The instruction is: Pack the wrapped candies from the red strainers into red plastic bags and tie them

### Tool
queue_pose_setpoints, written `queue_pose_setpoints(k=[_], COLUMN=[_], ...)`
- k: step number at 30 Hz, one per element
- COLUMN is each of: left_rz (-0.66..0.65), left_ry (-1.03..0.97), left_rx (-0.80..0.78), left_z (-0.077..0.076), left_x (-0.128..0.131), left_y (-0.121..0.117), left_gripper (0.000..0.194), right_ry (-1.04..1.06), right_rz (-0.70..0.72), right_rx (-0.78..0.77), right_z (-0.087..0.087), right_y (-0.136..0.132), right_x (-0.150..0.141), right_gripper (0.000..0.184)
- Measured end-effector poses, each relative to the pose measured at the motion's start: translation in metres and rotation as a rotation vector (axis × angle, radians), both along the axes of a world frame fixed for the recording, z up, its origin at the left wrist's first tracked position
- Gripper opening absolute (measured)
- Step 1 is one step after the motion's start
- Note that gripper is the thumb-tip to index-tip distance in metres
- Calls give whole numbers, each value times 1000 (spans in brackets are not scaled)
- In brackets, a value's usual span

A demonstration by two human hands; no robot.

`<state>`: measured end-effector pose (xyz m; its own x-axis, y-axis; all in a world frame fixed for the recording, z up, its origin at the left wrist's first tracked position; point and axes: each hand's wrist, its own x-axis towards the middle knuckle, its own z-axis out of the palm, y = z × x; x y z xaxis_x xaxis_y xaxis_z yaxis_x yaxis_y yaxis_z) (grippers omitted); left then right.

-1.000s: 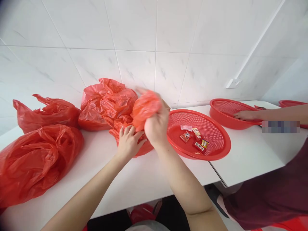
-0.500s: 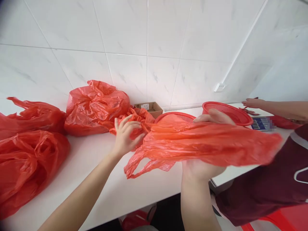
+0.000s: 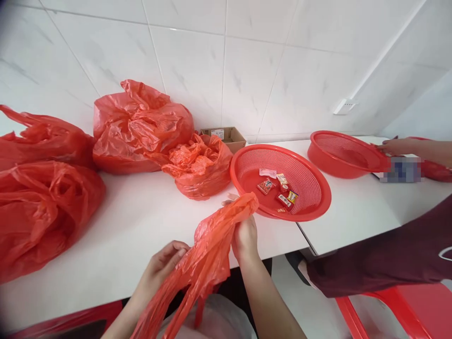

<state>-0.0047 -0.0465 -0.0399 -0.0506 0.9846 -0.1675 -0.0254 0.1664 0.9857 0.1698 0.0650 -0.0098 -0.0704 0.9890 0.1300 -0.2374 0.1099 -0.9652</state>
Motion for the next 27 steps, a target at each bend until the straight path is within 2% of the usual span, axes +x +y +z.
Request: queue_pose_setpoints(k=[2, 3, 5, 7, 8, 10, 12, 14, 16, 18, 20, 23, 27], left_rz=[31, -1, -126, -201, -182, -52, 93, 153, 139, 106, 88, 154, 396], left_ry=[15, 38, 118, 226, 268, 307, 277, 199, 103, 35, -4, -43, -20], left_rx=[15, 18, 26, 50, 68, 105, 123, 140, 152, 146, 127, 84, 50], left_z=[1, 3, 6, 5, 2, -6, -11, -12, -9, -5, -4, -8, -15], left_x=[-15, -20, -22, -14, -8, 4, 13, 19, 23, 26, 25, 3, -53], left_y=[-6, -9, -16, -20, -21, -19, -13, -3, 8, 18, 25, 28, 16], left_gripper=[28, 30, 49, 58, 58, 65, 83, 92, 79, 49, 23, 16, 14], right_ry=[160, 162, 105, -20, -100, -253, -354, -423, -512, -575, -542, -423, -262], right_rz=[30, 51, 80, 73, 51, 26, 55, 106, 113, 112, 158, 163, -40], right_rx=[-199, -243, -269, -253, -226, -156, -91, -21, 58, 105, 82, 13, -76], right_z=[-17, -25, -38, -46, -47, -45, -40, -35, -34, -38, -43, -47, -38], right_y=[2, 2, 0, -8, -13, -27, -42, -54, -63, -65, -61, -43, -16], right_x=[5, 9, 17, 24, 27, 30, 28, 21, 10, 1, -4, 8, 44], right_gripper=[33, 35, 43, 53, 57, 60, 59, 61, 64, 66, 59, 44, 40])
